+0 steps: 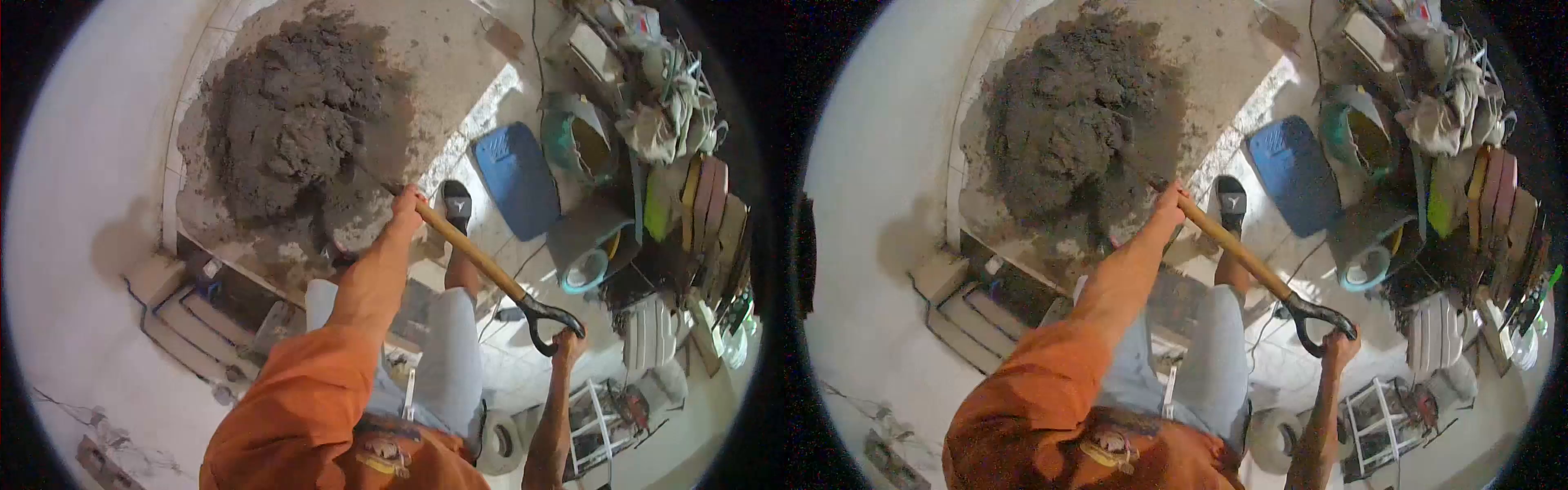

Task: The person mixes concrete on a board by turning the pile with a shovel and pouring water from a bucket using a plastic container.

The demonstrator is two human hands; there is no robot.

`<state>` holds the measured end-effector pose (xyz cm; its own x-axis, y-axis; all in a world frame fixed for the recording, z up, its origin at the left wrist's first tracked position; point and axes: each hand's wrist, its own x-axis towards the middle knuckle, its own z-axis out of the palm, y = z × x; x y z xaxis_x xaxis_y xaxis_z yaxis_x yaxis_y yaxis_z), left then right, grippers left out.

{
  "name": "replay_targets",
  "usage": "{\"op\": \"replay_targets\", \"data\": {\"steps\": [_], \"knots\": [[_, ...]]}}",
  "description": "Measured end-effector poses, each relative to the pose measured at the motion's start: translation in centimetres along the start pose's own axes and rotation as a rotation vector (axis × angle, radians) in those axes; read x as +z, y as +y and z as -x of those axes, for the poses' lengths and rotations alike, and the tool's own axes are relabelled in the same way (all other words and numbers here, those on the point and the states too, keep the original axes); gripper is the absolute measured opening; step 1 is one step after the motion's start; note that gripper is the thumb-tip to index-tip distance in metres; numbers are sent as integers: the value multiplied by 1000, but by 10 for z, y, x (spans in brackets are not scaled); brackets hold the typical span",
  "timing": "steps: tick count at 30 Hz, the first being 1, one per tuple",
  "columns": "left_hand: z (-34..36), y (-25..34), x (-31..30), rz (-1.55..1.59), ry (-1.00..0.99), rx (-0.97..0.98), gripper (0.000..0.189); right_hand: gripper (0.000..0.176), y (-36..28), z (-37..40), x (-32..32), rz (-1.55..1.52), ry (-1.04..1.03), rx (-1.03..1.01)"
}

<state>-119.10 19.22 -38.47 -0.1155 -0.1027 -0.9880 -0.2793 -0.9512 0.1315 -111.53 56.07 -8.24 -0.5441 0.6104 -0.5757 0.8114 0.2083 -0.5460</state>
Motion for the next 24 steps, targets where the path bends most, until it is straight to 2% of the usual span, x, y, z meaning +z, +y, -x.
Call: {"op": "replay_targets", "data": {"steps": [1,2,5,6,7,9,10,12,14,16,17,18,19,21,22,24], "knots": [[4,-4,-6,-59,76,21,16,11,2,-8,-1,61,8,-12],[1,-4,-9,-110,132,55,18,9,25,-21,-8,-215,-50,76],[23,9,-46,-215,285,132,34,9,2,-16,1,-74,-119,501],[18,16,-59,-266,299,182,39,8,48,-35,-10,-137,-280,569],[14,24,-65,-314,307,233,45,9,98,-62,-19,-226,-453,742],[36,49,-69,-558,363,304,56,5,113,-76,-3,-62,-579,972],[45,61,-65,-680,386,338,62,6,102,-74,5,-46,-673,962],[55,87,-50,-842,410,413,60,10,82,-61,15,-4,-847,954],[37,103,-46,-908,457,524,54,12,69,-81,34,270,-890,871],[29,105,-69,-902,563,659,44,15,66,-90,47,551,-929,807],[43,100,-79,-819,567,575,41,16,66,-85,44,695,-955,777],[86,108,-56,-728,561,514,38,15,63,-86,41,429,-900,776],[111,117,-45,-618,472,496,37,14,54,-90,42,157,-838,756],[152,130,-40,-387,237,465,34,13,-37,-47,45,62,-615,441],[166,133,-41,-266,85,455,33,16,-48,-40,39,42,-553,338],[186,133,-20,-86,116,398,25,15,-40,-35,24,-197,-558,340]]}}
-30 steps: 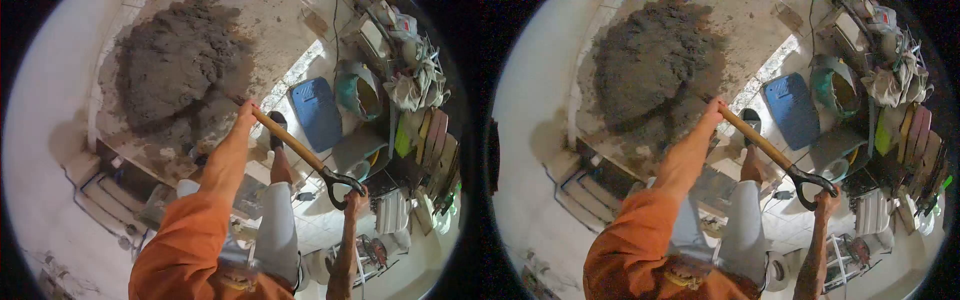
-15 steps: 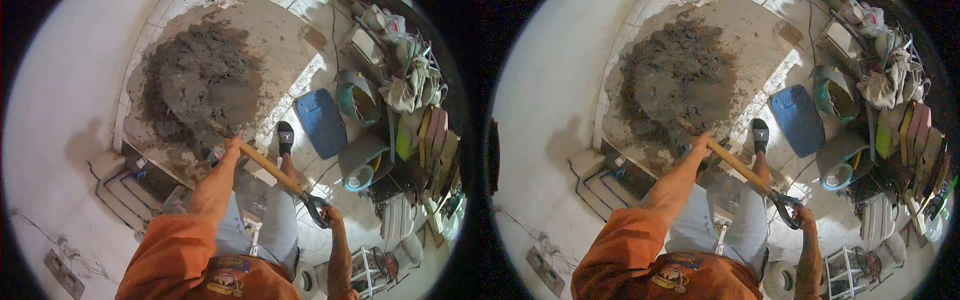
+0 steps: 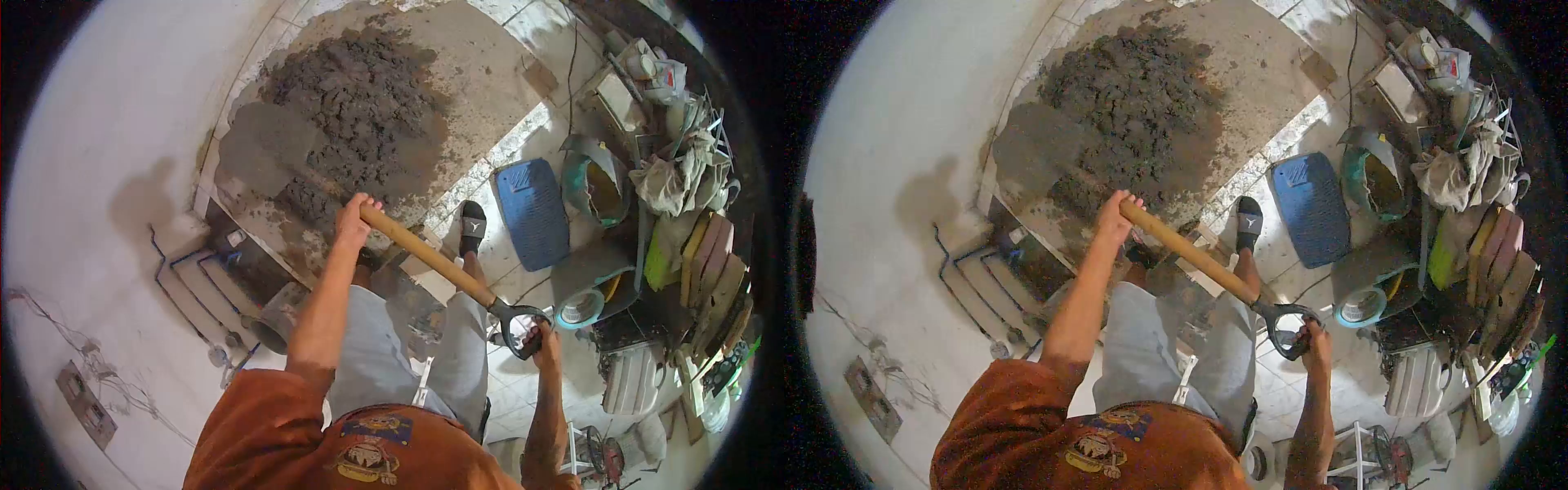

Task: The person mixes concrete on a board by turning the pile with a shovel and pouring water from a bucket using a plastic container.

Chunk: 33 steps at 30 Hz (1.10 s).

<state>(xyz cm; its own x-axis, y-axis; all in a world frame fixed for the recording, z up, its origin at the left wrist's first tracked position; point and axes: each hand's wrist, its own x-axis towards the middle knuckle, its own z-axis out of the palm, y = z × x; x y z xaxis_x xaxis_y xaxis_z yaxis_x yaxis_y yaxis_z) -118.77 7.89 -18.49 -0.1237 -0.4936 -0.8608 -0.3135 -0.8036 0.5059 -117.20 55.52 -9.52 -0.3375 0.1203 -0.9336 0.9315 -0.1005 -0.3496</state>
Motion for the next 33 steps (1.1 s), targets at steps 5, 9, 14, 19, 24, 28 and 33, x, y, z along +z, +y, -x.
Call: {"op": "replay_targets", "data": {"steps": [5,9,14,19,24,28,33], "knots": [[-47,-107,20,91,37,-193,13,9,44,22,-57,-38,213,-181],[-6,-274,43,-400,-194,-254,16,9,79,70,-178,297,593,-83],[87,-447,75,-51,-121,-797,14,11,85,91,-170,492,746,4],[-14,-487,64,16,-102,-869,23,15,76,7,-79,567,545,-193],[-212,-161,-62,-38,-133,-363,12,18,95,-90,31,461,300,-401],[-258,-178,-115,16,64,-432,21,21,143,-82,49,335,268,-424],[-173,-170,-116,-50,240,-278,20,18,148,-50,31,88,315,-106]]}}
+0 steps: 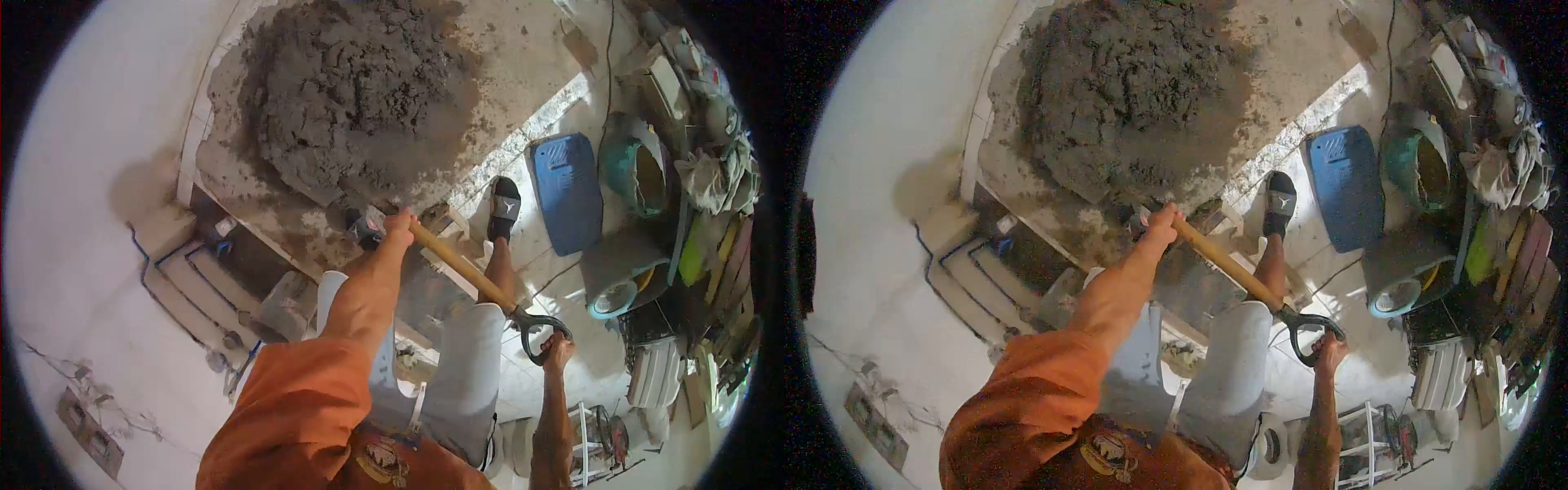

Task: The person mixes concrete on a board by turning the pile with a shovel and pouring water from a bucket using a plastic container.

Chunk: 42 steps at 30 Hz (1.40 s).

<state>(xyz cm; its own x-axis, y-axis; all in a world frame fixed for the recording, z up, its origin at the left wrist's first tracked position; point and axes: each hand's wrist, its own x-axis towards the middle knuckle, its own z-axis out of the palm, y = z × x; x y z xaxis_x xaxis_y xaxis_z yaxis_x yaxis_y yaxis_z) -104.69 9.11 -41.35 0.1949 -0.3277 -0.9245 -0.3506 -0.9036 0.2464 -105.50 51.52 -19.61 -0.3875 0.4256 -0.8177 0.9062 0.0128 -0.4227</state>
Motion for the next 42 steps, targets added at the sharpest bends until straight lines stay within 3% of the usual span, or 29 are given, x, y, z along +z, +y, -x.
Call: {"op": "replay_targets", "data": {"steps": [2,3,4,5,6,7,10,11,13,14,16,18,19,20,22,23,26,28,30,32,33,34,35,36,38,39,40,42], "knots": [[20,11,7,82,-7,90,25,17,4,-18,-17,48,16,133],[36,13,8,84,-4,174,25,14,-2,-15,-22,-76,-118,104],[53,15,5,82,6,252,26,12,-10,-16,-27,-50,-148,280],[56,30,4,-186,-34,164,33,11,-20,-25,-27,-25,-182,449],[72,48,16,-260,21,243,34,9,-31,-40,-23,-5,-219,609],[99,63,32,-334,74,317,35,12,-17,-63,-35,57,-371,584],[126,105,77,-608,185,482,41,18,-79,-52,-6,413,-846,592],[124,118,89,-711,220,521,43,28,-44,-90,-29,293,-916,655],[104,138,116,-762,380,618,49,37,-148,12,8,21,-978,457],[120,152,128,-740,332,583,51,41,-203,66,29,-123,-1013,366],[182,183,125,-730,268,502,56,51,-158,53,3,-176,-760,133],[185,203,129,-745,366,524,52,54,-203,100,15,-171,-622,-128],[187,206,135,-754,402,529,51,56,-261,160,35,-245,-812,-209],[190,206,132,-750,366,504,50,55,-287,193,39,225,-621,-459],[196,217,119,-730,307,458,51,50,-291,197,27,389,-719,-551],[199,214,108,-620,127,469,50,43,-299,211,30,191,-735,-590],[294,169,82,-80,-338,392,60,41,-291,232,3,-267,-816,-21],[368,137,90,-52,-315,460,76,35,-283,241,-9,-374,-691,45],[301,117,112,-207,-203,616,83,34,-278,236,4,-319,-507,51],[232,122,121,-327,-165,591,85,37,-247,194,53,-242,-379,218],[198,147,127,-364,-187,495,84,38,-240,187,105,-133,-175,185],[169,155,133,-398,-206,395,82,36,-227,181,135,-242,-361,27],[134,152,150,-469,-52,757,80,35,-236,176,138,-232,-279,97],[94,151,165,-542,117,1133,79,36,-237,162,154,-278,-359,87],[111,85,110,-698,164,1155,78,38,-236,178,126,-288,-416,161],[148,101,91,-683,53,913,79,39,-259,215,127,-46,-379,-93],[188,151,98,-646,-79,735,80,39,-259,232,122,-99,-443,-14],[252,178,107,-596,-226,544,83,37,-270,271,106,-224,-443,154]]}}
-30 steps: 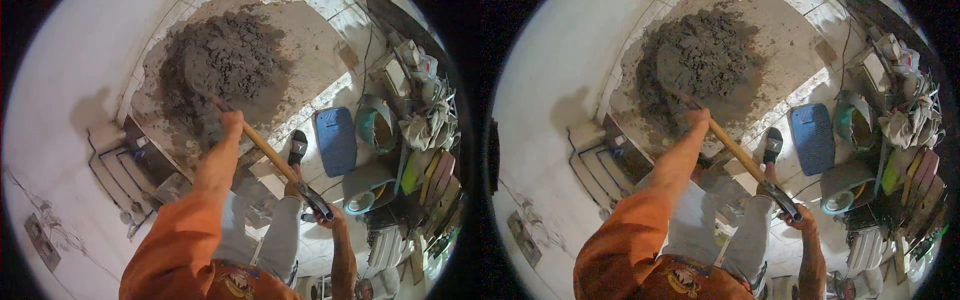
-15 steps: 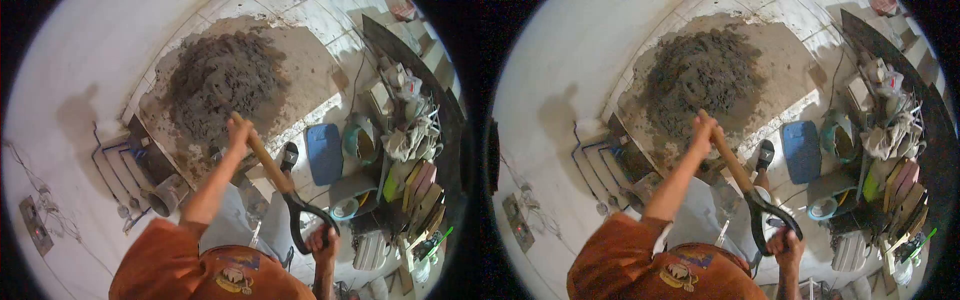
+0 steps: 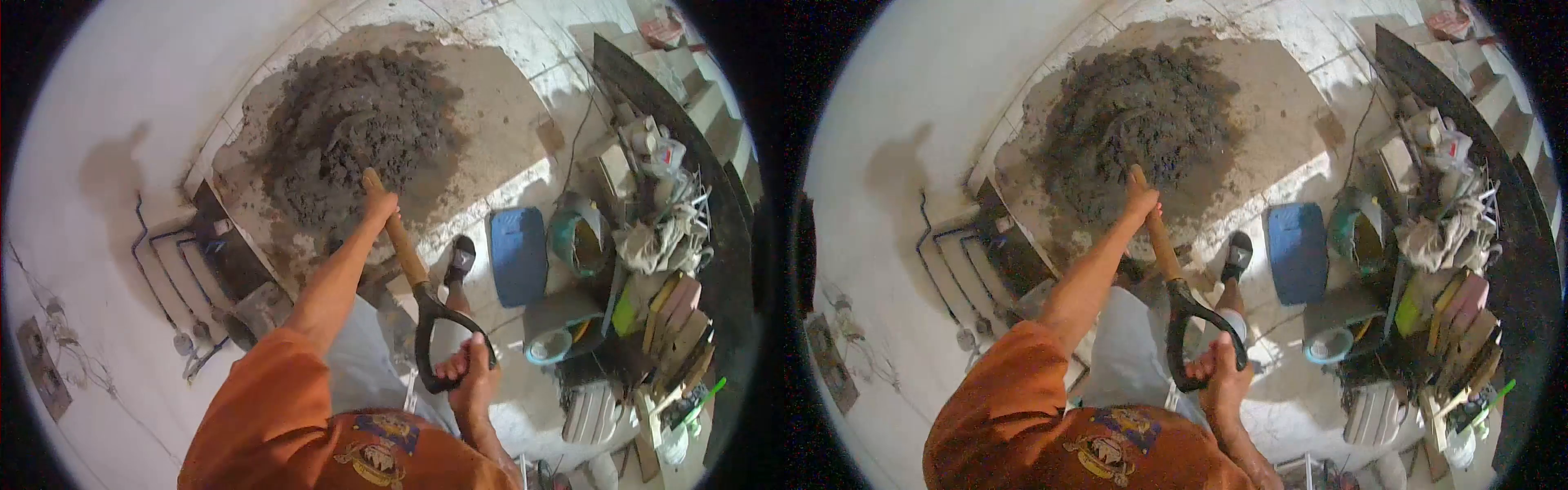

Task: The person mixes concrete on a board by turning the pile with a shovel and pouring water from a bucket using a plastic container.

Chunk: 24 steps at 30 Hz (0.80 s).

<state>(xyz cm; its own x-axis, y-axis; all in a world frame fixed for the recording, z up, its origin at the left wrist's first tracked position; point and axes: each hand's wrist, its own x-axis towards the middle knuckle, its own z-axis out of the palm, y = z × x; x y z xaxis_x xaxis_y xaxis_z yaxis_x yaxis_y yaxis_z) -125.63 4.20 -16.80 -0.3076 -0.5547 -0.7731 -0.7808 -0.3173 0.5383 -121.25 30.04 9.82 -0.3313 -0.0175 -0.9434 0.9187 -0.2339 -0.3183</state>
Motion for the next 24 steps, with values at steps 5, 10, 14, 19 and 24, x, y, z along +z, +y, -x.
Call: {"op": "replay_targets", "data": {"steps": [5,10,14,19,24], "knots": [[15,-55,33,-141,207,229,89,32,-19,34,-44,49,165,-59],[-59,-39,36,-36,90,17,82,33,-6,-65,-6,39,132,-117],[-56,-48,29,-114,87,-69,75,34,-16,-31,2,146,34,-87],[69,7,37,112,101,-76,85,28,-70,47,-43,-27,17,19],[60,2,94,-72,159,0,91,30,-101,14,-85,3,74,-28]]}}
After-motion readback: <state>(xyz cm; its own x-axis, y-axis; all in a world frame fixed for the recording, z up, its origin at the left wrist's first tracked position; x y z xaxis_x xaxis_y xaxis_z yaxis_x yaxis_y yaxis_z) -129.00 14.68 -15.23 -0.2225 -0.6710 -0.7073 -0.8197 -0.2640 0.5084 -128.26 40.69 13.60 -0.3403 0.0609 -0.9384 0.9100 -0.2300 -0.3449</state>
